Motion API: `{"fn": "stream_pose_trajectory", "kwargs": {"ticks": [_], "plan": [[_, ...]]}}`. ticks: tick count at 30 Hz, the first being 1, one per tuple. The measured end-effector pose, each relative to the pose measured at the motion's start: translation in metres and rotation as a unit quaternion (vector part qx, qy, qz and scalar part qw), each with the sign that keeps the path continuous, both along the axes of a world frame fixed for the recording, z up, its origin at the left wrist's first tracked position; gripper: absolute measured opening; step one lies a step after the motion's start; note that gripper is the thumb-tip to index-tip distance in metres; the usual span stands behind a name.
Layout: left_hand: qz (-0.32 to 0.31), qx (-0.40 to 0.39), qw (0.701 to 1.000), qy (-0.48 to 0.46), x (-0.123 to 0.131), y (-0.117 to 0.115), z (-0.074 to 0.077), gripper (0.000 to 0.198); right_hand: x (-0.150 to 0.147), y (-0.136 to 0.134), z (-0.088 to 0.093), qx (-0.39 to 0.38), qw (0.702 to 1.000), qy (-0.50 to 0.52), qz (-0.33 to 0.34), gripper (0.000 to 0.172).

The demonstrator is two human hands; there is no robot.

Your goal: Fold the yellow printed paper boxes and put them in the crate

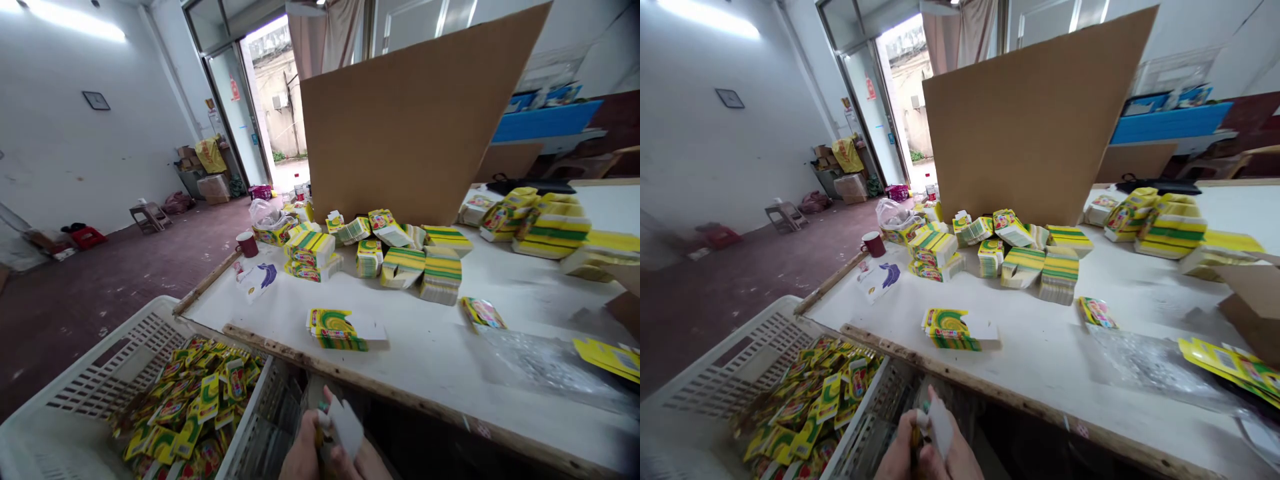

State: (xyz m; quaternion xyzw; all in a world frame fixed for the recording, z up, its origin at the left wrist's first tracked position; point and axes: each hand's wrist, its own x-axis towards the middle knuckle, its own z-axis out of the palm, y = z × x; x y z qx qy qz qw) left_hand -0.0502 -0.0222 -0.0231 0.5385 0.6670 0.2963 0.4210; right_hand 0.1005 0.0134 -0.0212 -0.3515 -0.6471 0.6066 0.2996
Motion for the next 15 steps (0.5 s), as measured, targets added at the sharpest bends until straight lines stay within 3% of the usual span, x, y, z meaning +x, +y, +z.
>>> {"fn": "stream_pose_trajectory", "kwargs": {"ticks": [4,7,10,15], "plan": [[0.072,0.066,0.995,-0.013,-0.002,0.001,-0.026,0.044,-0.006,0.0,-0.011,0.128,0.987,-0.071,0.062,0.066],[0.135,0.12,0.983,0.04,0.004,0.002,-0.036,0.046,-0.005,0.003,-0.012,0.18,0.979,-0.084,0.036,0.055],[0.143,0.222,0.959,0.105,0.008,-0.002,-0.031,0.064,0.003,0.007,-0.001,0.194,0.978,-0.07,-0.008,0.052],[0.1,0.267,0.953,0.1,-0.005,-0.011,-0.004,0.054,0.012,0.011,0.014,0.237,0.968,-0.086,0.012,0.057]]}}
